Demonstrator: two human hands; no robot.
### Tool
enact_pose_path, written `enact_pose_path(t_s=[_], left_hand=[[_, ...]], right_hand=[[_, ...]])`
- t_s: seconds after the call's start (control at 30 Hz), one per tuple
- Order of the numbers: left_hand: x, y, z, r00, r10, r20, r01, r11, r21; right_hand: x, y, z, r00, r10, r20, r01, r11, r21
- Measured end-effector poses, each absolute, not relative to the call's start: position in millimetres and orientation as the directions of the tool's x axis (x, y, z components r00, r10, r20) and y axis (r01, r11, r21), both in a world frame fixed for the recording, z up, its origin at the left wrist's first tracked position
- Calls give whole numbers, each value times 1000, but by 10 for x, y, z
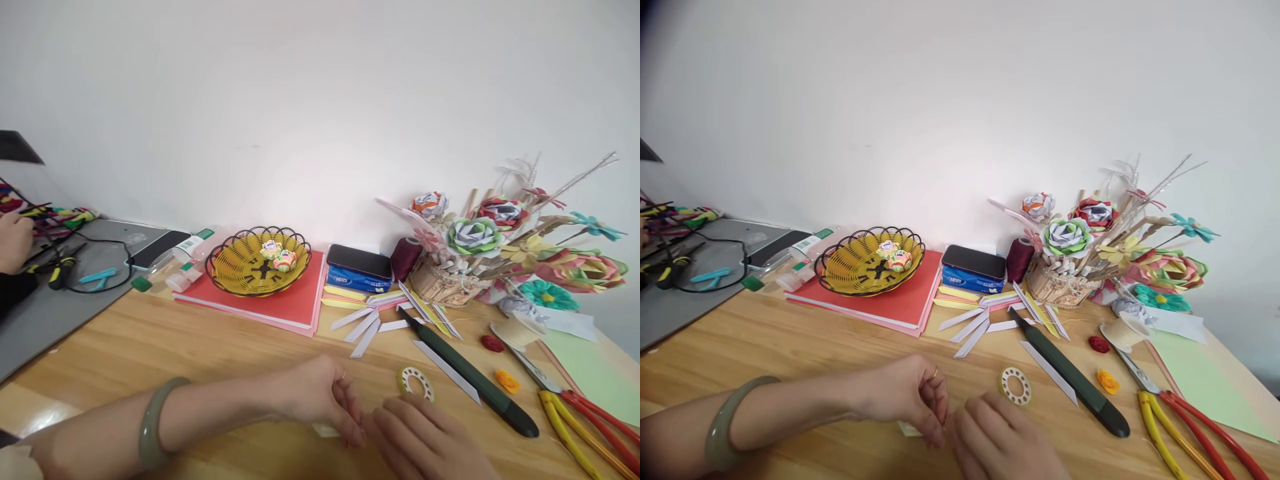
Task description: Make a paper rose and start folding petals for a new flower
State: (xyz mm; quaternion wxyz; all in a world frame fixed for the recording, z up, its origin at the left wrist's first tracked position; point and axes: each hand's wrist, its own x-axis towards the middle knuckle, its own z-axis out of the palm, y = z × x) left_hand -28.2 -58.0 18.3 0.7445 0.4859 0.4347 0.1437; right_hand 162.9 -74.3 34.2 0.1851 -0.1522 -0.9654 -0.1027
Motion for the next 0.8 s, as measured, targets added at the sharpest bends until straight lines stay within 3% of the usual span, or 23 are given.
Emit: enact_pose_path(t_s=[0.13, 0.2, 0.27, 0.4, 0.53, 0.8], left_hand=[[-312, -640, 195, 488, 805, -338, 399, 139, 906], [-324, -673, 226, 477, 855, -205, 475, -54, 878], [-325, -694, 266, 481, 869, -119, 503, -162, 849], [-316, -666, 328, 424, 903, -74, 499, -164, 851], [-320, -622, 323, 413, 909, -63, 489, -163, 857], [-312, -615, 292, 305, 952, -9, 414, -124, 902]], right_hand=[[1593, -702, 308, -707, 600, 374, 545, 800, -253], [1567, -691, 314, -701, 666, 253, 537, 728, -427], [1552, -681, 316, -718, 674, 172, 519, 684, -512], [1569, -648, 233, -652, 712, 259, 567, 686, -456], [1591, -618, 125, -635, 681, 365, 586, 733, -346], [1595, -583, 167, -649, 646, 403, 559, 763, -324]])
